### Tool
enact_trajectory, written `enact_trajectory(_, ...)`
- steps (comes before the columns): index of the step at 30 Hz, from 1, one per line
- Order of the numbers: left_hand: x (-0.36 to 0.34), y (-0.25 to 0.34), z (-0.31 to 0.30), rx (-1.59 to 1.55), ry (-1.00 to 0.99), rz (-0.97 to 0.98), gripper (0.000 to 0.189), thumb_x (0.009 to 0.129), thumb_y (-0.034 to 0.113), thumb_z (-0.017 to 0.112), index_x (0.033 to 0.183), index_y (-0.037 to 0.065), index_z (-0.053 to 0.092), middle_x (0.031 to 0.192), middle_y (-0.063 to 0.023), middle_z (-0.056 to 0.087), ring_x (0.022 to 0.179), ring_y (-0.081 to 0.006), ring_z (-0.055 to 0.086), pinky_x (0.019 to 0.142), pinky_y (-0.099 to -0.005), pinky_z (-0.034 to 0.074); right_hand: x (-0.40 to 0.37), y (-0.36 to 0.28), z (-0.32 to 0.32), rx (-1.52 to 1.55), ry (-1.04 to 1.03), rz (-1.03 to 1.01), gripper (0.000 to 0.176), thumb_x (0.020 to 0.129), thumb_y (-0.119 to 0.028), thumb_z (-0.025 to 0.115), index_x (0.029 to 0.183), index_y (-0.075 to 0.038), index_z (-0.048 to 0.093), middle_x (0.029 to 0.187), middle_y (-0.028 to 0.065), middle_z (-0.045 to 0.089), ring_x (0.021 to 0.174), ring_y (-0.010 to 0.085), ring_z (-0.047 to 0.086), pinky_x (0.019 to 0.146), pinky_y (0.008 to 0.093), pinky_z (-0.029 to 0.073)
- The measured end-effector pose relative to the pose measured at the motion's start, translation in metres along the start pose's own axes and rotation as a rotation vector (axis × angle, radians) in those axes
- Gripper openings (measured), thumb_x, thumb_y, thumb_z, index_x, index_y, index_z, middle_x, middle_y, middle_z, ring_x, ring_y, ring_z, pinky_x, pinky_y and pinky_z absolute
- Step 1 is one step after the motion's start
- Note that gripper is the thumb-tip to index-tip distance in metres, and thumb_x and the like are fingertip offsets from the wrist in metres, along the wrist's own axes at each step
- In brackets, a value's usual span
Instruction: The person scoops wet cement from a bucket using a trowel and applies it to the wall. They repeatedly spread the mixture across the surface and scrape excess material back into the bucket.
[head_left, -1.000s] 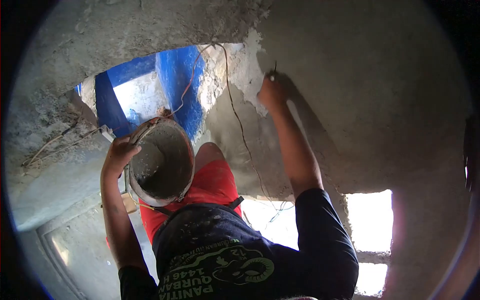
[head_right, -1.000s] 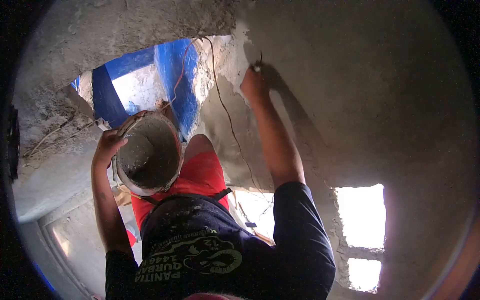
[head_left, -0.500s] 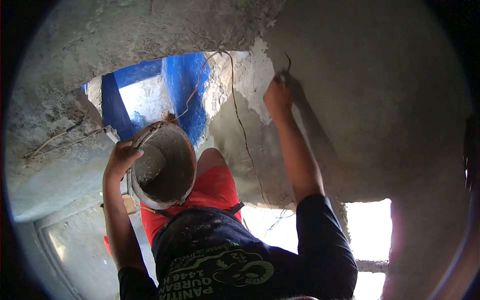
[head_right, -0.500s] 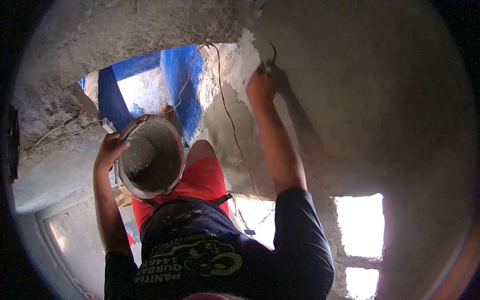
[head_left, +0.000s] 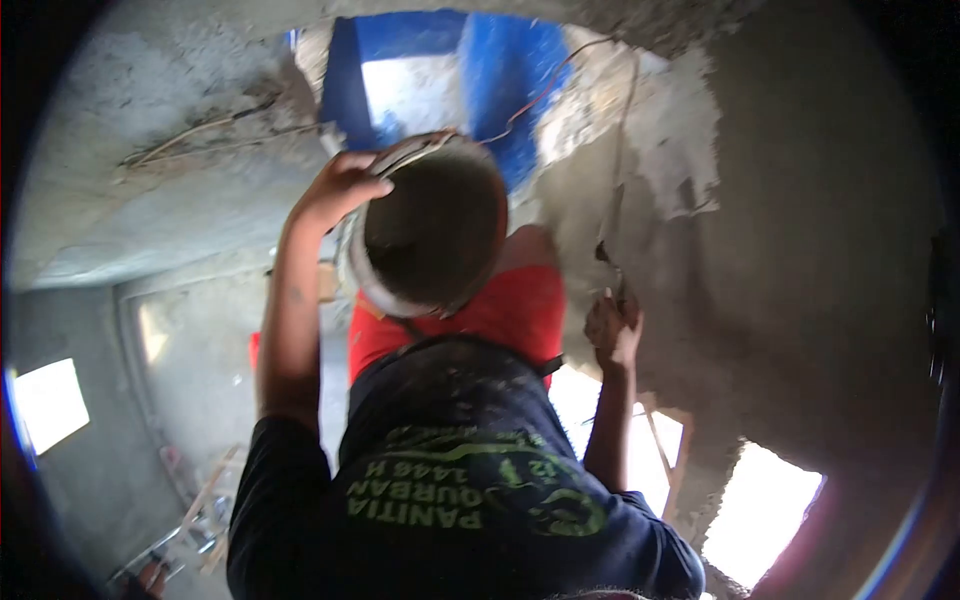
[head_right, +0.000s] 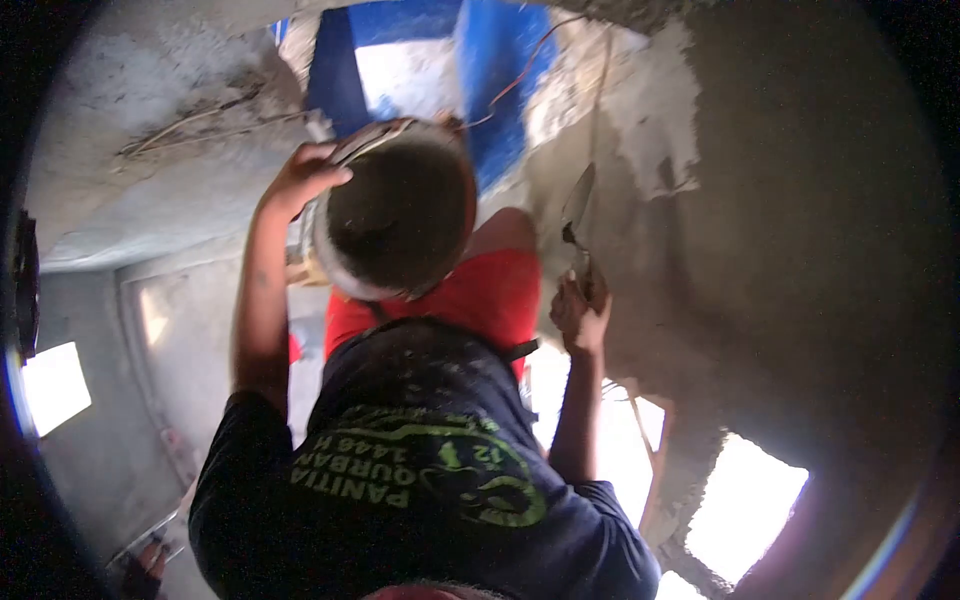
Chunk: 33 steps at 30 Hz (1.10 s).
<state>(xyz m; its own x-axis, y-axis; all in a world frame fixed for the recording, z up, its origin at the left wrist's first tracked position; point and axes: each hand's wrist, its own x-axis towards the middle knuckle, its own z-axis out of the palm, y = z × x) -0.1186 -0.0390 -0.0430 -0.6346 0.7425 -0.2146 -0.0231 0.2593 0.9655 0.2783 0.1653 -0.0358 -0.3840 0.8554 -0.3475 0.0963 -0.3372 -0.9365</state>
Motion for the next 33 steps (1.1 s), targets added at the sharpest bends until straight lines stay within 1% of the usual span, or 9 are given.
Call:
enact_trajectory(4, 0.020, -0.006, -0.012, 0.131, -0.244, 0.083, 0.033, 0.079, 0.017, 0.071, 0.107, 0.000, 0.070, 0.086, 0.0010, 0.065, 0.088, -0.0098, 0.056, 0.082, -0.0278, 0.044, -0.019, 0.000, -0.001, 0.009, -0.533, 0.127, 0.046, 0.090, -0.009, 0.066, 0.132, 0.001, 0.051, 0.068, 0.0004, 0.052, 0.050, 0.0073, 0.048, 0.044, 0.0246, 0.038)
enact_trajectory(6, 0.021, -0.010, -0.015, 0.112, -0.285, 0.053, 0.032, 0.078, 0.016, 0.071, 0.106, 0.000, 0.070, 0.087, 0.0010, 0.065, 0.088, -0.0097, 0.056, 0.081, -0.0277, 0.044, -0.022, -0.008, 0.019, -0.342, -0.575, 0.049, 0.040, 0.084, -0.007, 0.072, 0.122, 0.002, 0.062, 0.075, 0.0062, 0.063, 0.061, 0.0127, 0.059, 0.052, 0.0279, 0.046)
enact_trajectory(8, 0.024, -0.008, -0.013, 0.088, -0.315, 0.036, 0.031, 0.078, 0.015, 0.071, 0.106, 0.000, 0.070, 0.087, 0.0010, 0.065, 0.088, -0.0097, 0.057, 0.081, -0.0276, 0.044, -0.016, 0.007, 0.040, -0.609, -0.580, -0.360, 0.036, 0.087, -0.009, 0.069, 0.122, -0.001, 0.064, 0.086, 0.0136, 0.070, 0.077, 0.0214, 0.067, 0.069, 0.0325, 0.052)
enact_trajectory(12, 0.016, -0.003, -0.008, 0.032, -0.261, 0.103, 0.015, 0.079, 0.016, 0.072, 0.084, 0.002, 0.067, 0.072, 0.0064, 0.052, 0.070, -0.0062, 0.045, 0.064, -0.0259, 0.035, 0.005, 0.016, 0.084, -0.592, -0.809, -0.402, 0.039, 0.092, -0.013, 0.064, 0.127, 0.004, 0.059, 0.100, 0.0161, 0.071, 0.089, 0.0213, 0.069, 0.076, 0.0334, 0.053)
enact_trajectory(14, 0.009, 0.000, -0.006, -0.013, -0.212, 0.049, 0.011, 0.079, 0.011, 0.072, 0.084, 0.003, 0.067, 0.072, 0.0076, 0.051, 0.070, -0.0053, 0.044, 0.063, -0.0253, 0.034, 0.008, 0.018, 0.107, -0.690, -0.835, -0.461, 0.034, 0.091, -0.015, 0.060, 0.123, -0.004, 0.064, 0.109, 0.0241, 0.067, 0.102, 0.0370, 0.066, 0.088, 0.0428, 0.051)
enact_trajectory(18, 0.003, 0.003, -0.011, -0.034, -0.263, 0.022, 0.038, 0.077, 0.011, 0.070, 0.113, 0.000, 0.069, 0.101, -0.0012, 0.068, 0.092, -0.0119, 0.060, 0.086, -0.0283, 0.046, 0.022, 0.043, 0.148, -0.798, -0.723, -0.647, 0.029, 0.092, -0.014, 0.056, 0.118, -0.005, 0.065, 0.100, 0.0227, 0.068, 0.096, 0.0408, 0.065, 0.084, 0.0496, 0.052)
enact_trajectory(24, -0.001, -0.004, -0.013, -0.012, -0.251, 0.054, 0.030, 0.080, 0.006, 0.071, 0.109, -0.001, 0.070, 0.083, 0.0075, 0.060, 0.076, -0.0035, 0.049, 0.070, -0.0223, 0.039, 0.042, 0.046, 0.161, -0.782, -1.007, -0.650, 0.022, 0.094, -0.018, 0.057, 0.107, -0.008, 0.071, 0.092, 0.0242, 0.067, 0.093, 0.0414, 0.065, 0.082, 0.0500, 0.051)
enact_trajectory(30, 0.002, -0.003, -0.011, -0.029, -0.280, 0.049, 0.039, 0.079, 0.010, 0.070, 0.116, -0.001, 0.067, 0.103, -0.0015, 0.068, 0.094, -0.0116, 0.060, 0.087, -0.0270, 0.044, 0.068, 0.021, 0.137, -0.669, -1.188, -0.403, 0.027, 0.096, -0.026, 0.059, 0.102, -0.004, 0.073, 0.093, 0.0236, 0.068, 0.095, 0.0405, 0.066, 0.081, 0.0469, 0.051)
enact_trajectory(33, 0.007, -0.006, -0.010, 0.020, -0.297, 0.032, 0.041, 0.080, 0.010, 0.069, 0.119, -0.001, 0.066, 0.105, -0.0016, 0.067, 0.095, -0.0116, 0.059, 0.088, -0.0271, 0.044, 0.072, 0.027, 0.142, -0.850, -1.156, -0.567, 0.030, 0.098, -0.029, 0.059, 0.111, -0.005, 0.071, 0.090, 0.0180, 0.070, 0.081, 0.0300, 0.070, 0.075, 0.0377, 0.052)
